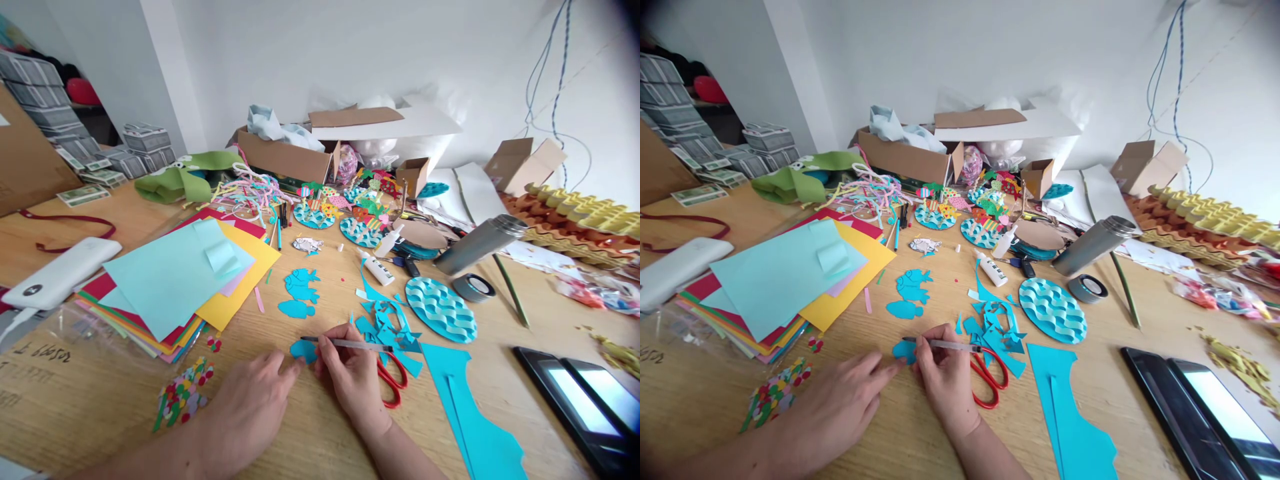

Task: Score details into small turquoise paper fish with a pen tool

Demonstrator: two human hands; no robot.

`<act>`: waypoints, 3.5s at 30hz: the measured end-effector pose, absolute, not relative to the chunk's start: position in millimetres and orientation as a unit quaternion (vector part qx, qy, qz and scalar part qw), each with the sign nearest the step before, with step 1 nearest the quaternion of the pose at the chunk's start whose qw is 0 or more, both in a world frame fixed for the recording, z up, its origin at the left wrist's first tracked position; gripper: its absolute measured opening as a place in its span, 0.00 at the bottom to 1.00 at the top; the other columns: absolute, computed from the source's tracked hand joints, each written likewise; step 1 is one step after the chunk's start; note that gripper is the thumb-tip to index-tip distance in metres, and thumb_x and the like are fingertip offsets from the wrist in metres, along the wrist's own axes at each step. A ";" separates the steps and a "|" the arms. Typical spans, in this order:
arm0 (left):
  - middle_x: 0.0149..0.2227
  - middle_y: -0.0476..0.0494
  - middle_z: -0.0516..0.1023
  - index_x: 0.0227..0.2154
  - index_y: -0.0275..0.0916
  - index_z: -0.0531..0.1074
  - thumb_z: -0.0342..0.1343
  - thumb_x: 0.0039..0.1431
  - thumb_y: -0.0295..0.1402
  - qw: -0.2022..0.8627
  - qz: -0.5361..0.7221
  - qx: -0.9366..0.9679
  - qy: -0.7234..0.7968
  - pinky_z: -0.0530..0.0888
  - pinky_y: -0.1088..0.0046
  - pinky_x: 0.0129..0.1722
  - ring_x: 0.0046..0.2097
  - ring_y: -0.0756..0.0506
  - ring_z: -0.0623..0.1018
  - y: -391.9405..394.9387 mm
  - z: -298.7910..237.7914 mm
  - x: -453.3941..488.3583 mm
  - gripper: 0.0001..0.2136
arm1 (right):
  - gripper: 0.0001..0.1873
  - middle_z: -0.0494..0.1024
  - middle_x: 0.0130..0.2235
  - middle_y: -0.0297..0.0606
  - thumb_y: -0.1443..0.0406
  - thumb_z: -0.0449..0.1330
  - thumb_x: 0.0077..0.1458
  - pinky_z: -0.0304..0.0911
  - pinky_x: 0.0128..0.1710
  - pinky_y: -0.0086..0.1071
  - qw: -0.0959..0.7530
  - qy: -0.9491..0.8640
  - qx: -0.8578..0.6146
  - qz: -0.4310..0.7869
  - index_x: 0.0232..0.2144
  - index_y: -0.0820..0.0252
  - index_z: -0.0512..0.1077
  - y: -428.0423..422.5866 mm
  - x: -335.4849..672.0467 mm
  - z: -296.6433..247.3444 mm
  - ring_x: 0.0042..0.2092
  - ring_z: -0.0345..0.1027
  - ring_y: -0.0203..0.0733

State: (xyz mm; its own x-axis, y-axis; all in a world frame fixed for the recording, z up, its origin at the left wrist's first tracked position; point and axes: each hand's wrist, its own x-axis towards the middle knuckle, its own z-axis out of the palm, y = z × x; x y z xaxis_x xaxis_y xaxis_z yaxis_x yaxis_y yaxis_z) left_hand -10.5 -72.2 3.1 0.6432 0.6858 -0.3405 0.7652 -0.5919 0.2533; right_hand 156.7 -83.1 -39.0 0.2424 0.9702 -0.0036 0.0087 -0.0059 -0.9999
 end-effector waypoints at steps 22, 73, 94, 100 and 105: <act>0.56 0.40 0.71 0.56 0.40 0.71 0.45 0.57 0.17 0.175 -0.052 0.901 0.393 0.71 0.52 0.54 0.53 0.37 0.69 -74.0 -0.5 -12.5 0.25 | 0.22 0.73 0.19 0.30 0.47 0.65 0.54 0.58 0.16 0.26 0.516 -0.426 -0.562 0.486 0.26 0.55 0.64 -78.2 155.8 -44.6 0.17 0.65 0.35; 0.54 0.38 0.73 0.57 0.38 0.69 0.42 0.60 0.17 0.077 -0.061 0.921 0.376 0.73 0.57 0.49 0.50 0.38 0.71 -85.3 -21.1 -17.5 0.25 | 0.23 0.72 0.18 0.29 0.45 0.65 0.52 0.59 0.16 0.27 0.504 -0.427 -0.569 0.490 0.26 0.55 0.65 -77.7 154.7 -41.6 0.17 0.64 0.36; 0.53 0.38 0.73 0.59 0.38 0.67 0.43 0.58 0.15 0.075 -0.087 0.919 0.377 0.76 0.54 0.47 0.48 0.38 0.75 -82.0 -16.8 -13.9 0.27 | 0.23 0.70 0.17 0.27 0.46 0.66 0.52 0.58 0.17 0.25 0.501 -0.427 -0.575 0.486 0.26 0.56 0.64 -77.8 154.6 -43.4 0.17 0.64 0.34; 0.51 0.38 0.74 0.59 0.37 0.66 0.42 0.57 0.14 0.076 -0.073 0.921 0.376 0.77 0.52 0.44 0.46 0.37 0.75 -84.6 -19.7 -15.5 0.28 | 0.24 0.70 0.17 0.28 0.45 0.66 0.51 0.59 0.17 0.25 0.497 -0.425 -0.579 0.487 0.26 0.56 0.64 -77.6 154.8 -42.0 0.17 0.64 0.34; 0.52 0.38 0.73 0.59 0.38 0.66 0.42 0.57 0.14 0.065 -0.072 0.920 0.380 0.77 0.54 0.45 0.47 0.38 0.76 -85.0 -20.5 -15.6 0.28 | 0.24 0.70 0.18 0.28 0.45 0.66 0.51 0.59 0.17 0.25 0.500 -0.425 -0.576 0.487 0.26 0.56 0.64 -77.3 154.4 -42.9 0.17 0.65 0.35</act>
